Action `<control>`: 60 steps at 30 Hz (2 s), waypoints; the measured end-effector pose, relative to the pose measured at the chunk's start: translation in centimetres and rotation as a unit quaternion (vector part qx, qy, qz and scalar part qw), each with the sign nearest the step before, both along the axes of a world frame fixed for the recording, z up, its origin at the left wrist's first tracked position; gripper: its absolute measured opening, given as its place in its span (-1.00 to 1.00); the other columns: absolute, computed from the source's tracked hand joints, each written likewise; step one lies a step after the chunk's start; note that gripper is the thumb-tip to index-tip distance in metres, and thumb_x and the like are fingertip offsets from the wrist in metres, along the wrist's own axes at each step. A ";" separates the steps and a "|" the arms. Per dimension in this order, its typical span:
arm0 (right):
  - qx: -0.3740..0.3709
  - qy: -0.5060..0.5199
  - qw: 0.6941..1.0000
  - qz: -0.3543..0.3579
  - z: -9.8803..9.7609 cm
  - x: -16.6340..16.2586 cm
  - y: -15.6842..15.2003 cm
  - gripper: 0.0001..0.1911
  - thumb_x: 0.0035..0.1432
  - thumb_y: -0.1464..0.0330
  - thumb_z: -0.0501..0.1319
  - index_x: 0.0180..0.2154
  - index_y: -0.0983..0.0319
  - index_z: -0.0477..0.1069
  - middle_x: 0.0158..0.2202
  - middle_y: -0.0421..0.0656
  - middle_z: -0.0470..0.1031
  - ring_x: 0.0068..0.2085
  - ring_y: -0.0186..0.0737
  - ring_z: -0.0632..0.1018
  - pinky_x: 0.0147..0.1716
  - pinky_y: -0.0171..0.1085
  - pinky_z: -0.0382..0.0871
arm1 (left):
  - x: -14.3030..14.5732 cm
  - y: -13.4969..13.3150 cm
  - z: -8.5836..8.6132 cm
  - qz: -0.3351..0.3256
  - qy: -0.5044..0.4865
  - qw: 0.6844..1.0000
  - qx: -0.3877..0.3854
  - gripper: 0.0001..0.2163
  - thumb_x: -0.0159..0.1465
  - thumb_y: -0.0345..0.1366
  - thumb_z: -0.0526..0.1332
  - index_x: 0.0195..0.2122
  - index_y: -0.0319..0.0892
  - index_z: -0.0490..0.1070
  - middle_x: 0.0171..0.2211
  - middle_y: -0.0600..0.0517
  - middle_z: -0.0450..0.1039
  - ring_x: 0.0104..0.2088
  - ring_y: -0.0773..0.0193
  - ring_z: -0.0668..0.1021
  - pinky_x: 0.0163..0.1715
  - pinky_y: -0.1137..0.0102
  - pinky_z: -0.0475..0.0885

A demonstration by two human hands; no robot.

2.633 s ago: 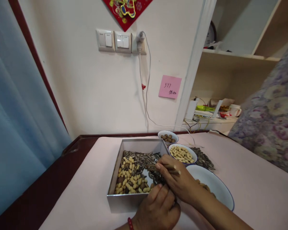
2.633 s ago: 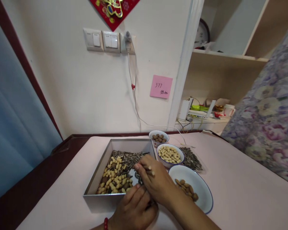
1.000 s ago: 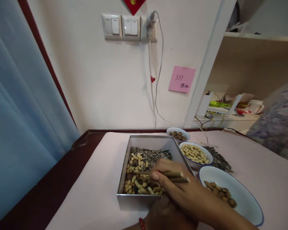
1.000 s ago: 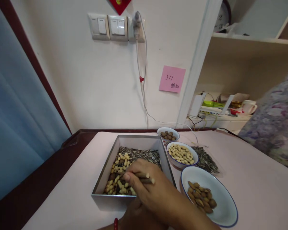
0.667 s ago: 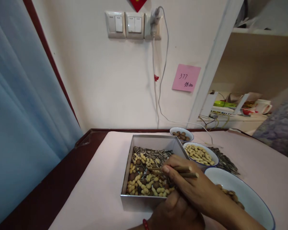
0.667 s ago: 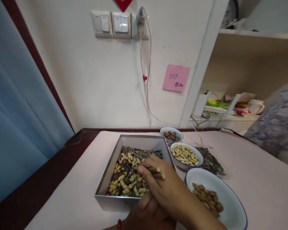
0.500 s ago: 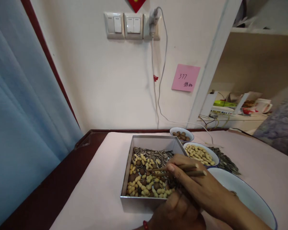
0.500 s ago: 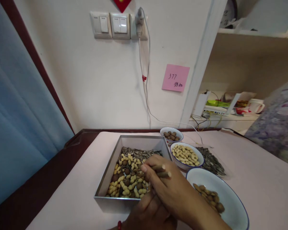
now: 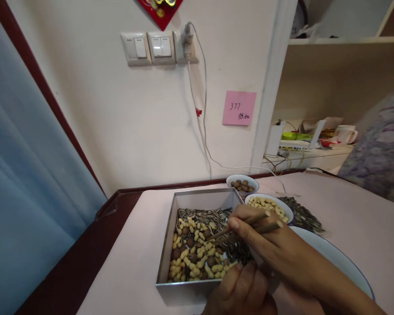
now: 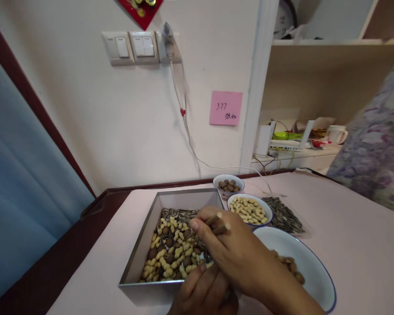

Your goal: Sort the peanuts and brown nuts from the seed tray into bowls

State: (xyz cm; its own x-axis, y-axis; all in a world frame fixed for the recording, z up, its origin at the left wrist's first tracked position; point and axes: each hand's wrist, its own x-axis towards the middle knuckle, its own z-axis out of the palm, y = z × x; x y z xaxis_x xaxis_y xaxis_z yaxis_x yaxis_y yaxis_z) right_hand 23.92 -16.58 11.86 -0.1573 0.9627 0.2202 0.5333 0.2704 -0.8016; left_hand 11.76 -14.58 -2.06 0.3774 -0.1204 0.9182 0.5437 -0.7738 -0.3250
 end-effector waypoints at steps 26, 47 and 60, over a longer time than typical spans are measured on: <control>0.254 0.000 0.952 -0.171 5.5 6.1 -5.5 -0.58 0.47 0.16 0.05 -0.38 0.20 0.46 -0.44 -0.23 0.48 -0.41 -0.35 0.48 -0.47 -0.30 0.27 | 1.6 0.8 -1.4 -0.049 -0.070 0.996 -0.006 -0.72 0.32 -0.44 0.16 -0.57 -0.12 0.35 -0.17 0.06 0.62 0.00 0.29 0.56 0.26 0.31 0.19; 0.143 0.034 0.987 -0.064 3.0 2.0 -1.5 -0.62 0.45 0.22 0.05 -0.44 0.19 0.29 -0.44 -0.28 0.37 -0.35 -0.34 0.40 -0.32 -0.27 0.26 | 1.8 0.1 -1.0 -0.027 -0.120 0.992 -0.019 -0.66 0.34 -0.50 0.10 -0.56 -0.09 0.43 -0.29 0.15 0.65 -0.19 0.37 0.59 0.20 0.37 0.30; 0.006 -0.014 1.000 0.002 0.7 -0.1 0.1 -0.65 0.43 0.21 0.05 -0.42 0.20 0.29 -0.41 -0.26 0.37 -0.34 -0.30 0.39 -0.32 -0.25 0.18 | 0.3 -0.1 -1.1 0.012 -0.031 0.999 -0.022 -0.89 0.23 -0.42 0.26 -0.41 -0.07 0.51 -0.40 0.14 0.58 -0.32 0.33 0.61 0.04 0.38 0.38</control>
